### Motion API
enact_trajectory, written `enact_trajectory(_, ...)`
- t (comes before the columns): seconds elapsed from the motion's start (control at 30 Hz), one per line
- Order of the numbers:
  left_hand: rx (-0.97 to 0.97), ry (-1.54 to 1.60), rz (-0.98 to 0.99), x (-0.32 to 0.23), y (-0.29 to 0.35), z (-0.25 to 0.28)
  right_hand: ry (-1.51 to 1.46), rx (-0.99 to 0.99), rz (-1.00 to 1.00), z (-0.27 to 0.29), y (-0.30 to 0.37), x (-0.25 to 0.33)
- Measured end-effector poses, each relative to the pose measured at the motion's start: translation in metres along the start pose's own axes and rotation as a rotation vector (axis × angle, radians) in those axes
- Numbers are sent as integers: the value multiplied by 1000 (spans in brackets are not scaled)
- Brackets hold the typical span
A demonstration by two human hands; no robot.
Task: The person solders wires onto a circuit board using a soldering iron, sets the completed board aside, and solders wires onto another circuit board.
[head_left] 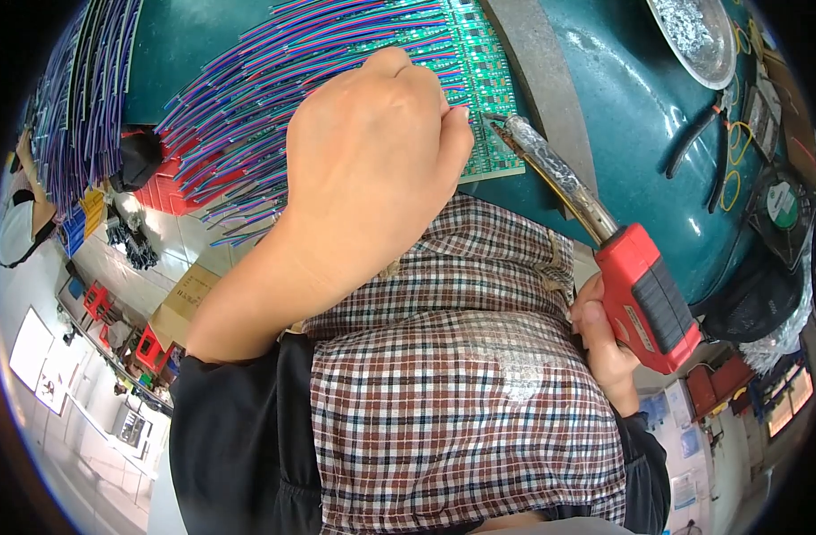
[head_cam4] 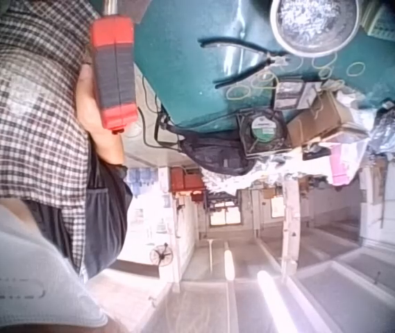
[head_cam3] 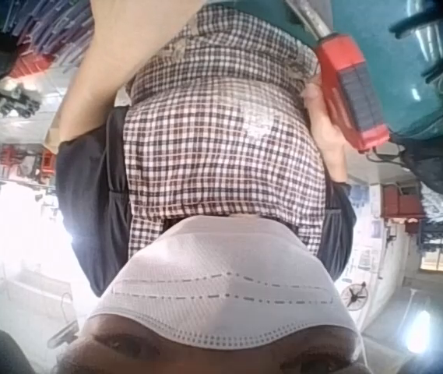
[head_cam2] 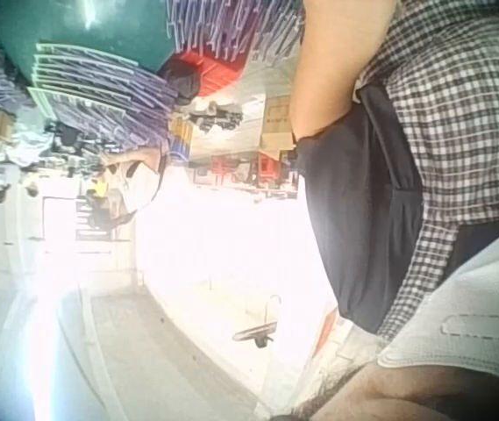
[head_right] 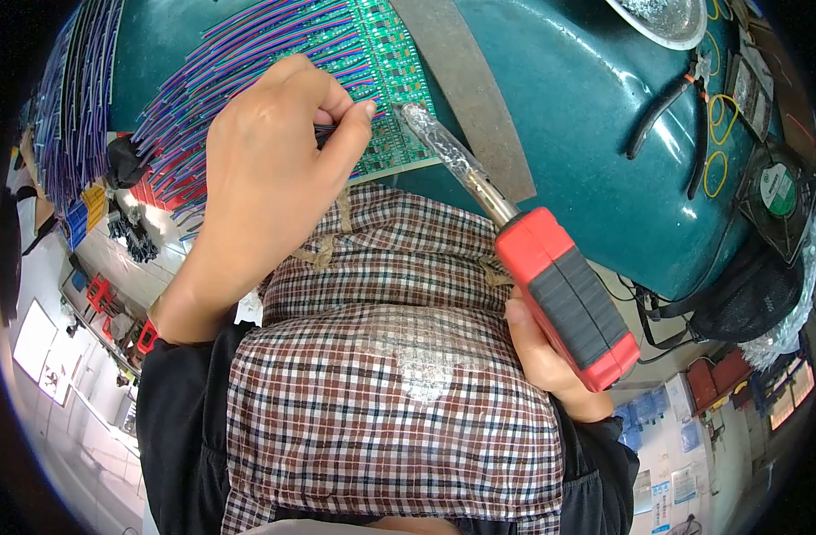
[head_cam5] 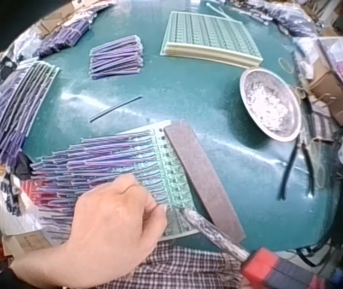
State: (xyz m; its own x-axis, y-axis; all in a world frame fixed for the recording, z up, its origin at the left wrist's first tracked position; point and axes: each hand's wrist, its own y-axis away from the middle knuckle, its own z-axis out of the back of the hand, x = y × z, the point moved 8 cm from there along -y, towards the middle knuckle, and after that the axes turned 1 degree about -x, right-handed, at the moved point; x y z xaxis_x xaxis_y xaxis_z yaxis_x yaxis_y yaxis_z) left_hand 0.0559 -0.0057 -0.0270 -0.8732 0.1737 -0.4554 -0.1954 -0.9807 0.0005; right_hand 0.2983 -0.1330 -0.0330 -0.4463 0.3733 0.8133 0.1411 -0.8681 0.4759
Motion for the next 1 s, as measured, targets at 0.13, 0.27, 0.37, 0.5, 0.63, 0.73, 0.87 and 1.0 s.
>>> enact_trajectory(0.13, -6, 3, -10, -2, -1, 1, -29, -62, -8, 2, 5, -5)
enact_trajectory(0.27, -6, 3, -11, -1, 0, 1, -67, -34, -11, 0, 4, -5)
enact_trajectory(0.37, 7, 16, -6, -1, 0, 0, -36, -2, 17, 1, 2, -4)
enact_trajectory(0.5, 17, 31, -10, -1, 0, 0, -36, 5, 18, -1, 3, -6)
enact_trajectory(0.63, 18, 28, 1, -1, 1, -1, -41, 15, 32, -2, 1, -3)
enact_trajectory(0.73, 12, 19, -8, -1, 1, 0, -49, 14, 30, -2, -1, -1)
enact_trajectory(0.87, 5, 24, -3, -1, 2, 0, -28, -14, 24, -1, 1, 2)
enact_trajectory(1.0, -3, 20, -17, 1, 2, 2, -97, -108, 47, -2, 0, 5)
